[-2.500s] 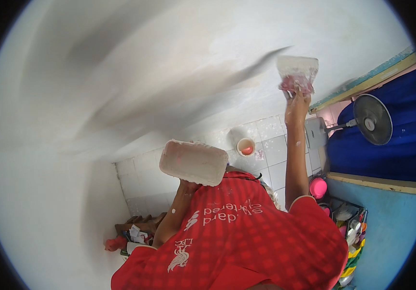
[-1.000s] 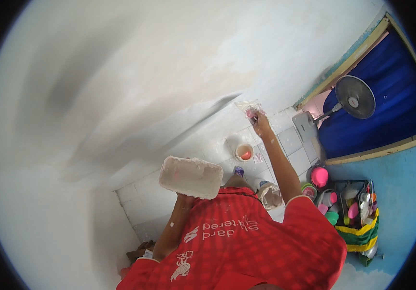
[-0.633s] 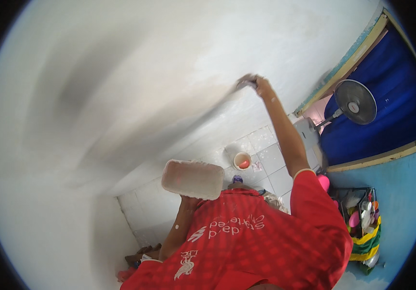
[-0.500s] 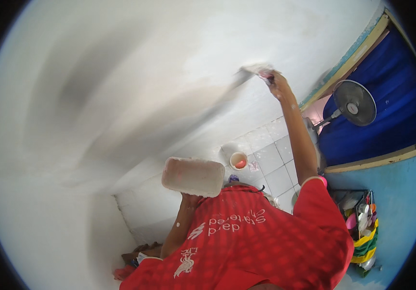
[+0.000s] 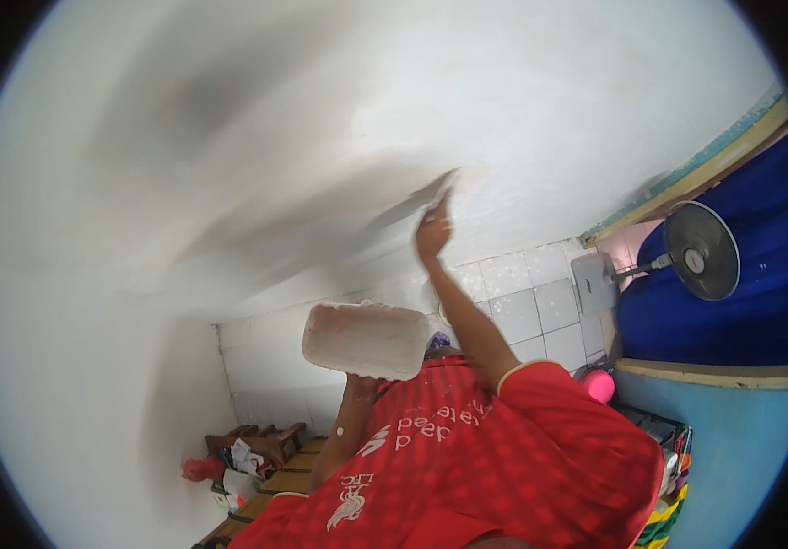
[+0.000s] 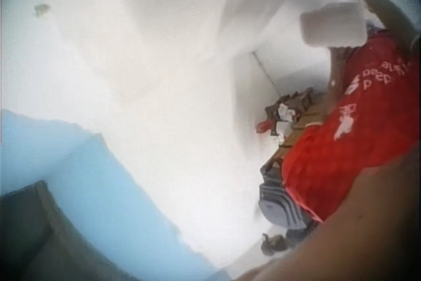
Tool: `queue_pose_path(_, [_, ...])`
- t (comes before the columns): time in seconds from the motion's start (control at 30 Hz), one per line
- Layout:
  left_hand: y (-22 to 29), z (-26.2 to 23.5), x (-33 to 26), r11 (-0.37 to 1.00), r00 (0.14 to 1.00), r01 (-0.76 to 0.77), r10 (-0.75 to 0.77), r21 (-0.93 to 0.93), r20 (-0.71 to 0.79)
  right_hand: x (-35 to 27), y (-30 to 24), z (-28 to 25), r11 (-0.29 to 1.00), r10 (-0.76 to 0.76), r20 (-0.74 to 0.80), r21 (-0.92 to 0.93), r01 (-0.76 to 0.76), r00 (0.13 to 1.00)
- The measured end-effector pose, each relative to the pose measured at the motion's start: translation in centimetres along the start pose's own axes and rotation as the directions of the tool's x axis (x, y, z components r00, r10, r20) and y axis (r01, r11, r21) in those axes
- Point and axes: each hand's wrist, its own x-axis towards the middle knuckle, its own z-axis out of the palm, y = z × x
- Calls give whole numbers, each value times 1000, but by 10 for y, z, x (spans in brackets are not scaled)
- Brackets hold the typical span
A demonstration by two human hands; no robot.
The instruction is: The person applies white plaster to a ceiling using a trowel and a plastic container. They repeatedly scoop plaster from the container and spread it across the ceiling surface in smooth strokes.
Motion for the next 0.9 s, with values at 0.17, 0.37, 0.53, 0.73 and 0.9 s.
queue_pose_path(0.17, [-44,17,2,992,985,-85,98,90,-144,-55,-30,-80,867,-234,767,443,-228,598])
queue_pose_path(0.37, [-26,10,7,986,961,-131,152,107,-229,-44,2,-101,193,-598,536,818,-542,596])
queue_pose_path(0.53, [-33,6,9,993,986,-116,114,9,122,-4,93,-147,224,-157,863,505,-834,480])
queue_pose_path(0.73, [-38,-4,-34,998,999,-36,35,-43,-16,23,110,-218,122,104,821,549,-827,561])
queue_pose_path(0.9, [-5,-57,-40,520,998,31,-65,853,3,10,39,-283,415,-158,662,718,-559,733])
